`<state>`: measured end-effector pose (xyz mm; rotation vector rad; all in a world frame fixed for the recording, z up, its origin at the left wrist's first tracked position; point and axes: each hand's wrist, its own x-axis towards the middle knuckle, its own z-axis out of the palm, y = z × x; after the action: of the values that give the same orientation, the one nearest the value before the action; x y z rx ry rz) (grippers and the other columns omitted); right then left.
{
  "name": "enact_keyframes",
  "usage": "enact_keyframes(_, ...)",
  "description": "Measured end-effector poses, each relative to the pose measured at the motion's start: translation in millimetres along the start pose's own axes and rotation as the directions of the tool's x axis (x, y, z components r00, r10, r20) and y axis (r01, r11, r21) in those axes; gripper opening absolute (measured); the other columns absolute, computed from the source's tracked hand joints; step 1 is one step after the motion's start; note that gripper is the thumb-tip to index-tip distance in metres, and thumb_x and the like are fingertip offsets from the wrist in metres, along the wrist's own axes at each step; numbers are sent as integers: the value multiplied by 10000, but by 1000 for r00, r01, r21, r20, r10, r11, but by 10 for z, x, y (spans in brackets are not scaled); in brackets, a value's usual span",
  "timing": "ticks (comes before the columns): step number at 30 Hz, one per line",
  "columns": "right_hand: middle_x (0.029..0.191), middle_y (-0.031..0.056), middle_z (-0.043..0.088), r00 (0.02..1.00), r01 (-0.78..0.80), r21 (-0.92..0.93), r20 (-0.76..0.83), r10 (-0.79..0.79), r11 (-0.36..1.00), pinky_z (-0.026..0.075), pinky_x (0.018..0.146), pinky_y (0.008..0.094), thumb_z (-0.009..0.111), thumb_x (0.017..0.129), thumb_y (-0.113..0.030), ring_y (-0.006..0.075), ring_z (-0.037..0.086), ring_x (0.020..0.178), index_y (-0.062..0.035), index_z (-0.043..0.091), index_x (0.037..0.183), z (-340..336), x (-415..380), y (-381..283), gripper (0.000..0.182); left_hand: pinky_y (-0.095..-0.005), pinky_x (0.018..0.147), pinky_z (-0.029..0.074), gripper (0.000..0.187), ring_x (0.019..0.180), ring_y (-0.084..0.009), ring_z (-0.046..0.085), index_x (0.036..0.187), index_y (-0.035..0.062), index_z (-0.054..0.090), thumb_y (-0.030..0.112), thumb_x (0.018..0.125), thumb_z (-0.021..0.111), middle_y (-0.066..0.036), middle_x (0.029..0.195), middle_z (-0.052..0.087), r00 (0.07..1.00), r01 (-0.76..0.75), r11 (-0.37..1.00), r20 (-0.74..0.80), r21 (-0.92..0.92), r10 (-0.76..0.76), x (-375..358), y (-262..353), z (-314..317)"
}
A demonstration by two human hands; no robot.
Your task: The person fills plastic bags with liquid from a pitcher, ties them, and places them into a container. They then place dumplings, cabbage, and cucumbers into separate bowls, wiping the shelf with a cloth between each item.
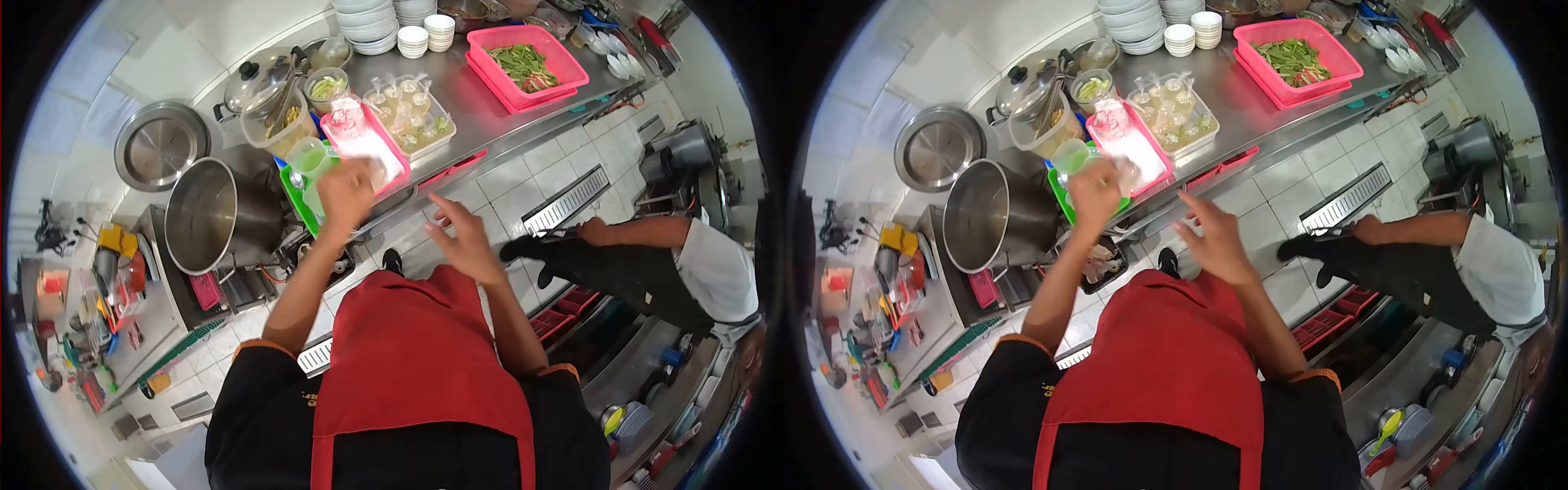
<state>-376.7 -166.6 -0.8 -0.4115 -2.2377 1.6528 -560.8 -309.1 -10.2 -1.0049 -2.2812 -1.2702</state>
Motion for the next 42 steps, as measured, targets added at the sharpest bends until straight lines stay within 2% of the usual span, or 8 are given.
enact_keyframes(5,1064,172,608,964,-75,-774,104,243,629,450,884,404,620,862,-404,319,589,999,-91,625,1173,-572,146,578,441,-337,568,449,131,586,-287,586,727,-1,667,115,765,715,-142,683,624,973,186,977,160,-104,-168,1285,-260,321)
enact_keyframes(9,1068,166,631,814,-287,-471,339,472,834,484,843,362,640,883,-341,283,612,969,-55,623,1161,-994,468,746,399,-312,549,435,97,564,-224,574,793,-11,688,85,797,693,-120,721,656,994,-64,991,77,-120,74,1549,-393,1340)
enact_keyframes(16,990,146,645,913,-229,-191,296,279,954,470,829,403,622,882,-307,318,608,961,-57,646,1081,-1416,1711,1118,320,-434,857,491,184,903,-284,671,835,58,720,10,715,590,-104,826,696,947,109,994,306,-24,-97,859,-898,2312)
enact_keyframes(21,948,87,664,978,198,-428,146,-149,882,430,799,422,640,826,-207,285,594,942,-55,655,1040,-1168,2698,1354,263,-635,1029,219,133,1010,-234,650,756,137,716,81,678,624,-26,731,671,881,-229,926,468,302,65,1121,-743,2071)
enact_keyframes(30,931,66,676,936,170,-794,316,157,584,352,826,426,696,751,-283,232,557,986,-143,693,1012,-517,3172,1449,297,-767,1029,8,79,1079,-203,621,738,205,718,204,739,639,26,755,685,726,-373,887,681,271,97,1657,-986,2314)
enact_keyframes(32,932,66,680,953,172,-850,272,135,498,339,848,422,634,788,-237,228,558,985,-139,698,971,-374,3121,1484,217,-744,1042,46,114,1071,-200,619,815,198,733,232,814,624,10,789,699,898,-121,958,440,261,-6,1626,-1009,2207)
enact_keyframes(37,929,46,681,922,237,-901,326,207,365,319,861,404,664,787,-321,233,522,1074,-146,696,947,-229,3136,1534,239,-252,797,476,243,888,-117,645,1024,27,701,222,888,649,-93,959,709,592,685,726,627,-60,-506,1442,-282,1015)
enact_keyframes(42,949,61,686,862,312,-939,343,373,142,277,890,452,629,792,-206,262,573,1034,-156,626,1093,24,3175,1474,305,-261,818,478,217,903,-111,621,1041,1,687,169,935,598,-74,959,703,415,855,479,815,-198,-404,498,-176,353)
